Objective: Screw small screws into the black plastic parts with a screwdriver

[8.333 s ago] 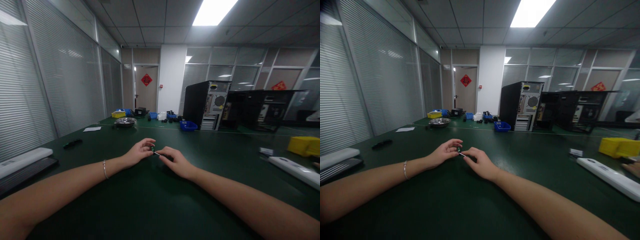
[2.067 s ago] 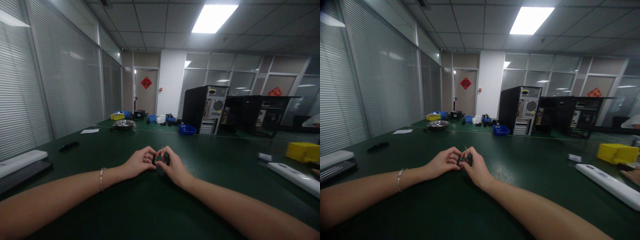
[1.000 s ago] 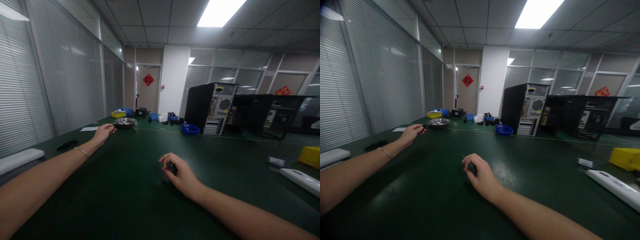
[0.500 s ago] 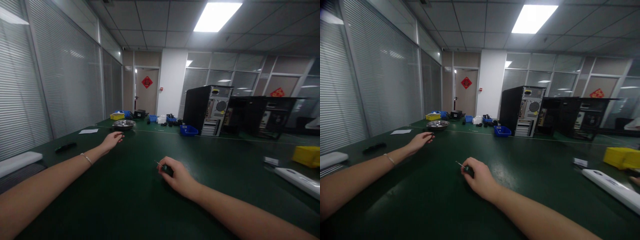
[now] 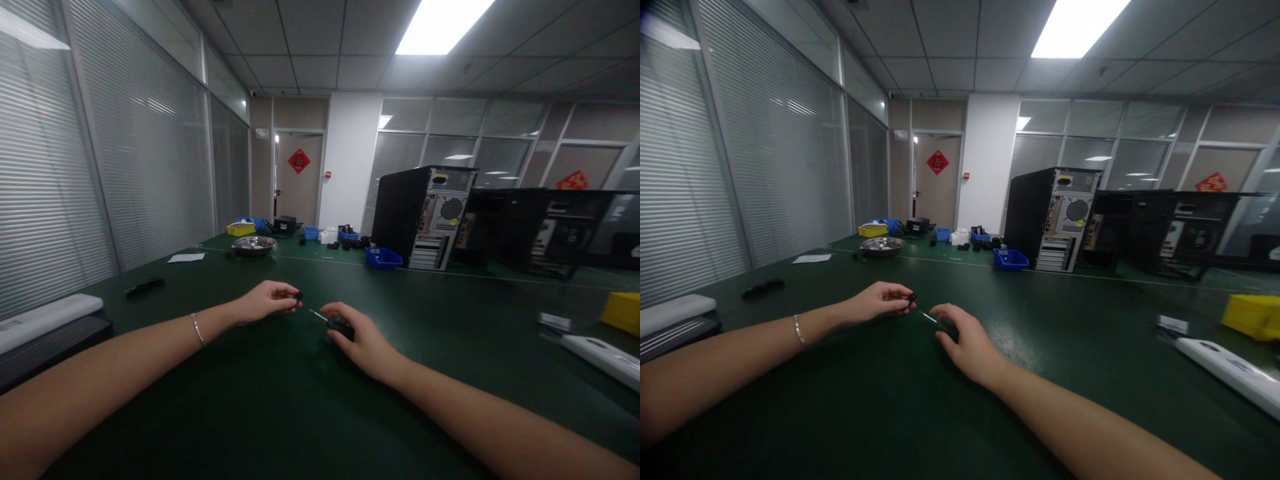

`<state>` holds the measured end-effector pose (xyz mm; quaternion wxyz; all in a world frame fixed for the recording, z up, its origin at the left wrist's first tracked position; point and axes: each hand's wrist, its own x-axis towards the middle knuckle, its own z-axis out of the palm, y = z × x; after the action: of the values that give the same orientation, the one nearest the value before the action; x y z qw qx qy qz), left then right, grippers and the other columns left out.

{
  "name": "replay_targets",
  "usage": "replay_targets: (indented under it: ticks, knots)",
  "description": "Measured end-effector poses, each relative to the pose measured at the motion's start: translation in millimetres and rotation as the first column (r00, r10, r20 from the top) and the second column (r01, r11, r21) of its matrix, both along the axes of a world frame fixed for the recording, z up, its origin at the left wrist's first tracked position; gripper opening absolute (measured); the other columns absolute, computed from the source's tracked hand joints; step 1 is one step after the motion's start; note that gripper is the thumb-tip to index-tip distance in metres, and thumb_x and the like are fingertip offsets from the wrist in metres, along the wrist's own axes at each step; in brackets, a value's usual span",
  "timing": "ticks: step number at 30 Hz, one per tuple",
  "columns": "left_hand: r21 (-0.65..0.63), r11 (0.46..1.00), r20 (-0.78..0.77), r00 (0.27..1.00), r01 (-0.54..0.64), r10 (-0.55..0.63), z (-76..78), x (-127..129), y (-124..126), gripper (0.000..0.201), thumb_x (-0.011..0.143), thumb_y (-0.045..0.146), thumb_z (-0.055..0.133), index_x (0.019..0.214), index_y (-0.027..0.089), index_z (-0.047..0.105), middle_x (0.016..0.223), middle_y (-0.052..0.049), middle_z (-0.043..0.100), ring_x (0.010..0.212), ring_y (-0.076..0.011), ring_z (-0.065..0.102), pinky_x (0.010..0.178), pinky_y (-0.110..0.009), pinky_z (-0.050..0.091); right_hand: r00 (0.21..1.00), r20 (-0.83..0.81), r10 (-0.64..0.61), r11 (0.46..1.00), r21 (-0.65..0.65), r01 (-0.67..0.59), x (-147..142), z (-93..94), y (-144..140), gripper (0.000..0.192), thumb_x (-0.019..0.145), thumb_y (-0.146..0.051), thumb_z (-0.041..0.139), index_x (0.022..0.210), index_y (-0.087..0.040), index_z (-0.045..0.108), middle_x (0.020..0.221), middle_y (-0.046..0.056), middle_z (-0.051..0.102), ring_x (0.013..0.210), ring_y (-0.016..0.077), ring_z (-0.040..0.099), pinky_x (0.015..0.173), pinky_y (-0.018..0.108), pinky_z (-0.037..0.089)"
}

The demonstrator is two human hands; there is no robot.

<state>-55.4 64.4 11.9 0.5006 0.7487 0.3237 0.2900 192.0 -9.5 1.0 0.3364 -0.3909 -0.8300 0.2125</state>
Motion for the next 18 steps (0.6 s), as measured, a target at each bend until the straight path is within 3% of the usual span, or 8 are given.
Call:
replay_targets:
  ticks: [6, 11, 18]
  knots:
    - [0.011, 0.999, 0.001, 0.999, 0.051, -0.051, -1.3, 15, -23, 0.042, 0.084, 0.036, 0.052, 0.12, 0.014, 0.051, 0.103, -0.01, 0.063, 0.08, -0.0155, 0.057, 0.071, -0.03, 0.045, 0.999, 0.041, 0.035, 0.994, 0.104, -0.04, 0, 1.8, -2, 0.036, 0.082, -0.013, 0.053, 0.116, -0.025, 0.055, 0.107, 0.003, 0.058, 0.097, 0.018, 0.054, 0.086, 0.032, 0.043]
    - [0.078, 0.996, 0.025, 0.999, 0.035, -0.037, -4.0, 18, -29, 0.035, 0.086, 0.037, 0.049, 0.111, 0.015, 0.056, 0.101, -0.008, 0.062, 0.075, -0.0137, 0.056, 0.067, -0.027, 0.044, 0.998, 0.055, 0.023, 0.992, 0.121, -0.03, 0, 1.4, -3, 0.038, 0.083, -0.014, 0.053, 0.119, -0.027, 0.055, 0.104, 0.003, 0.058, 0.094, 0.0175, 0.054, 0.083, 0.031, 0.044]
    - [0.166, 0.984, 0.043, 0.996, 0.067, -0.075, -9.0, 20, -30, 0.036, 0.076, 0.028, 0.064, 0.109, 0.016, 0.058, 0.105, -0.007, 0.06, 0.093, -0.0183, 0.056, 0.078, -0.029, 0.044, 0.998, 0.038, 0.044, 0.994, 0.099, -0.047, 1, -1.4, -1, 0.038, 0.084, -0.017, 0.053, 0.121, -0.027, 0.054, 0.105, 0.004, 0.058, 0.094, 0.018, 0.054, 0.083, 0.032, 0.044]
